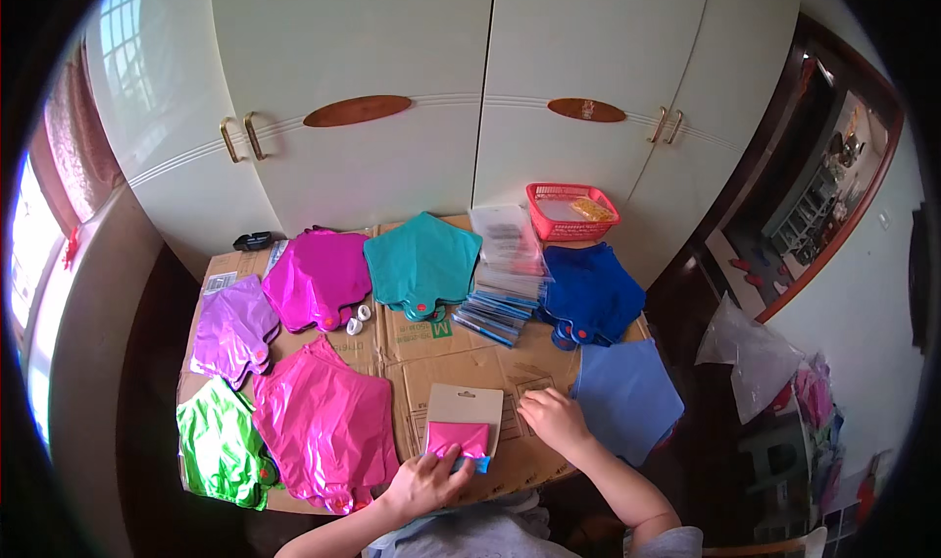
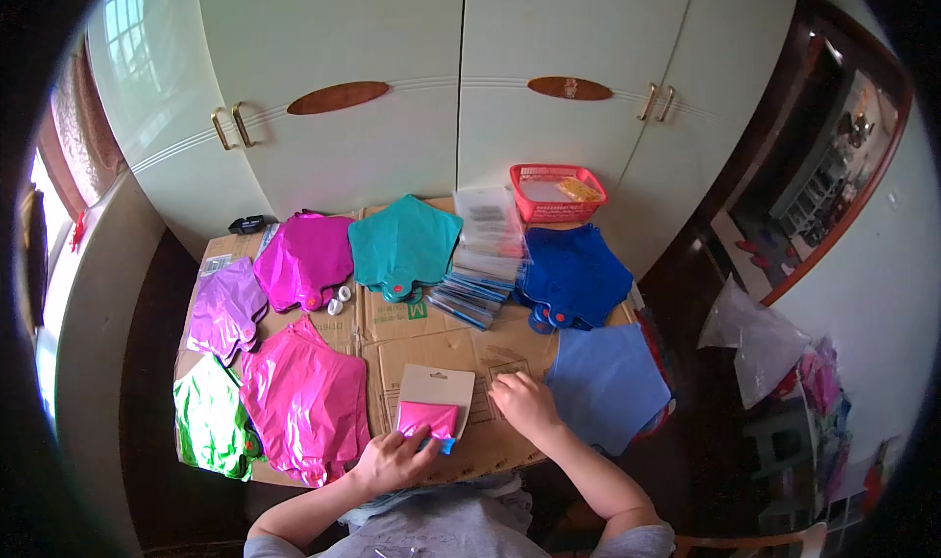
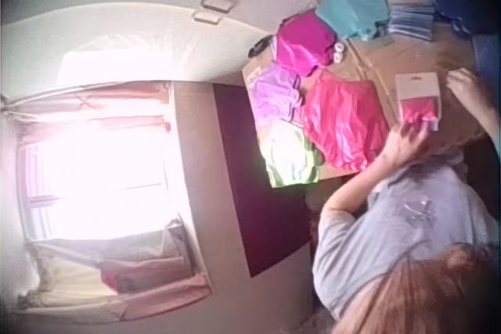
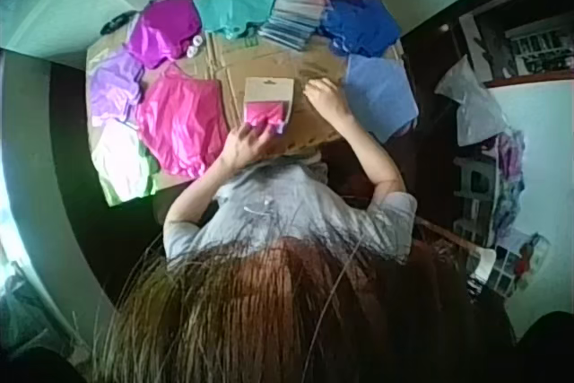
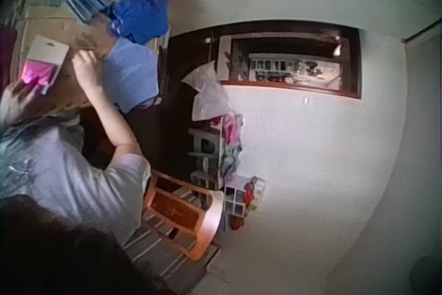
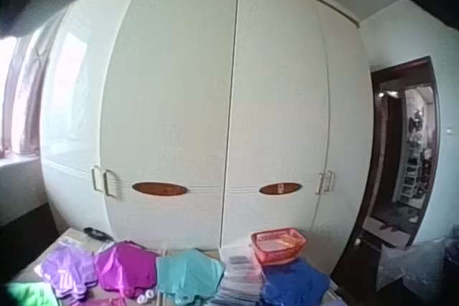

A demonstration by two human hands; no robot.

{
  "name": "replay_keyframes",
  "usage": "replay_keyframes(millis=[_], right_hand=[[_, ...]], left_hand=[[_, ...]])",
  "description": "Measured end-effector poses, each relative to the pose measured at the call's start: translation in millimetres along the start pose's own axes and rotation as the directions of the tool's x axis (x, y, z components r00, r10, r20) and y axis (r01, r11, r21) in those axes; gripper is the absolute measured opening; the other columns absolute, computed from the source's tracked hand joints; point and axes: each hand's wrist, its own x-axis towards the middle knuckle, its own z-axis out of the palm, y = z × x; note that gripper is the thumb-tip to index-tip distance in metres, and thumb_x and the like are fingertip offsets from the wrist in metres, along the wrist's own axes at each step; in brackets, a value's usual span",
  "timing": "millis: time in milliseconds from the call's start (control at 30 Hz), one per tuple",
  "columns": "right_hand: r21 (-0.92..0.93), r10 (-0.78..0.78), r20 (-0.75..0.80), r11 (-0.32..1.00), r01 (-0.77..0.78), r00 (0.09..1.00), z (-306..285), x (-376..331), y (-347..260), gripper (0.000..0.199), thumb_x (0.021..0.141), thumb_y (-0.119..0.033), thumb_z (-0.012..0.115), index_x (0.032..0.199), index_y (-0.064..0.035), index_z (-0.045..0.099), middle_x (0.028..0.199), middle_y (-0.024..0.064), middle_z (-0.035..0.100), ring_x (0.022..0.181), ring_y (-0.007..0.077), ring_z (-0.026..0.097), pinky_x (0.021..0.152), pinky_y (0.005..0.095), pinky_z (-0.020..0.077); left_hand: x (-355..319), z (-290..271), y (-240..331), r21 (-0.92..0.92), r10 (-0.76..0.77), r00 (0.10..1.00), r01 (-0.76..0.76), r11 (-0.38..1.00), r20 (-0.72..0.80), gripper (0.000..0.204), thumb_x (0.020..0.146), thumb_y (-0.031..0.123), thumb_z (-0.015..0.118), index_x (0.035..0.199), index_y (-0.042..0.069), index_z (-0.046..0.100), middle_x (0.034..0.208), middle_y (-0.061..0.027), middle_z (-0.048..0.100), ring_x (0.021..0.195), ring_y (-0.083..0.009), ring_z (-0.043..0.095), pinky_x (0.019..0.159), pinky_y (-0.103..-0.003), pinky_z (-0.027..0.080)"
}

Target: Folding colorful fabric items and placing them into clear plastic sleeves with cardboard inserts for retail packaging.

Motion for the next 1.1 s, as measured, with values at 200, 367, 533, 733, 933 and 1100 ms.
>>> replay_keyframes(millis=[200,367,533,733,933,1100], right_hand=[[0.199,0.188,0.063,0.960,-0.197,0.980,7.1,7.6,-5.2,0.007,0.082,-0.018,0.066,0.083,-0.0111,0.067,0.080,0.0072,0.062,0.074,0.0277,0.064,0.064,0.0377,0.0533],[0.291,0.178,-0.003,0.941,-0.170,0.984,20.6,16.6,-19.6,0.005,0.081,-0.014,0.068,0.083,-0.0103,0.067,0.079,0.0068,0.062,0.071,0.0280,0.064,0.062,0.0366,0.0526],[0.207,-0.003,-0.060,0.978,0.015,0.998,25.5,15.7,-34.2,0.007,0.077,-0.010,0.068,0.078,-0.0108,0.061,0.075,0.0038,0.057,0.074,0.0229,0.062,0.062,0.0354,0.0517],[0.170,-0.143,-0.086,0.973,0.156,0.986,33.5,13.8,-41.4,0.013,0.075,-0.008,0.066,0.072,-0.0106,0.054,0.071,0.0031,0.052,0.072,0.0211,0.061,0.060,0.0349,0.0509],[0.192,-0.168,-0.053,0.966,0.175,0.984,28.2,13.6,-48.6,0.012,0.076,-0.009,0.065,0.072,-0.0106,0.053,0.072,0.0035,0.052,0.071,0.0207,0.061,0.060,0.0343,0.0515],[0.229,-0.200,-0.062,0.951,0.209,0.978,25.9,16.2,-54.3,0.012,0.077,-0.010,0.065,0.072,-0.0107,0.054,0.073,0.0035,0.052,0.071,0.0201,0.061,0.060,0.0334,0.0517]], left_hand=[[-8.9,0.0,-0.1,0.138,0.169,0.985,-0.173,0.975,0.035,0.039,0.079,0.025,0.060,0.116,0.018,0.053,0.112,-0.0159,0.061,0.079,-0.0189,0.059,0.054,-0.029,0.054],[-10.6,6.2,6.1,0.148,0.228,0.974,-0.225,0.963,0.003,0.038,0.080,0.024,0.060,0.117,0.021,0.052,0.112,-0.0150,0.062,0.072,-0.0150,0.058,0.051,-0.026,0.052],[-10.9,-2.8,4.1,0.105,0.315,0.947,-0.321,0.941,0.070,0.037,0.079,0.020,0.055,0.116,0.022,0.051,0.115,-0.0164,0.061,0.077,-0.0149,0.057,0.057,-0.024,0.052],[-12.1,-3.2,-2.0,0.110,0.327,0.944,-0.328,0.938,0.028,0.041,0.077,0.019,0.056,0.118,0.022,0.050,0.116,-0.0146,0.061,0.071,-0.0134,0.057,0.054,-0.024,0.051],[-8.4,6.5,0.7,0.154,0.282,0.959,-0.276,0.949,-0.023,0.040,0.076,0.020,0.058,0.116,0.022,0.051,0.115,-0.0153,0.061,0.070,-0.0131,0.057,0.054,-0.024,0.051],[1.3,8.5,-0.4,0.144,0.259,0.966,-0.254,0.956,-0.016,0.038,0.076,0.025,0.060,0.113,0.020,0.053,0.114,-0.0154,0.062,0.069,-0.0136,0.056,0.054,-0.024,0.050]])
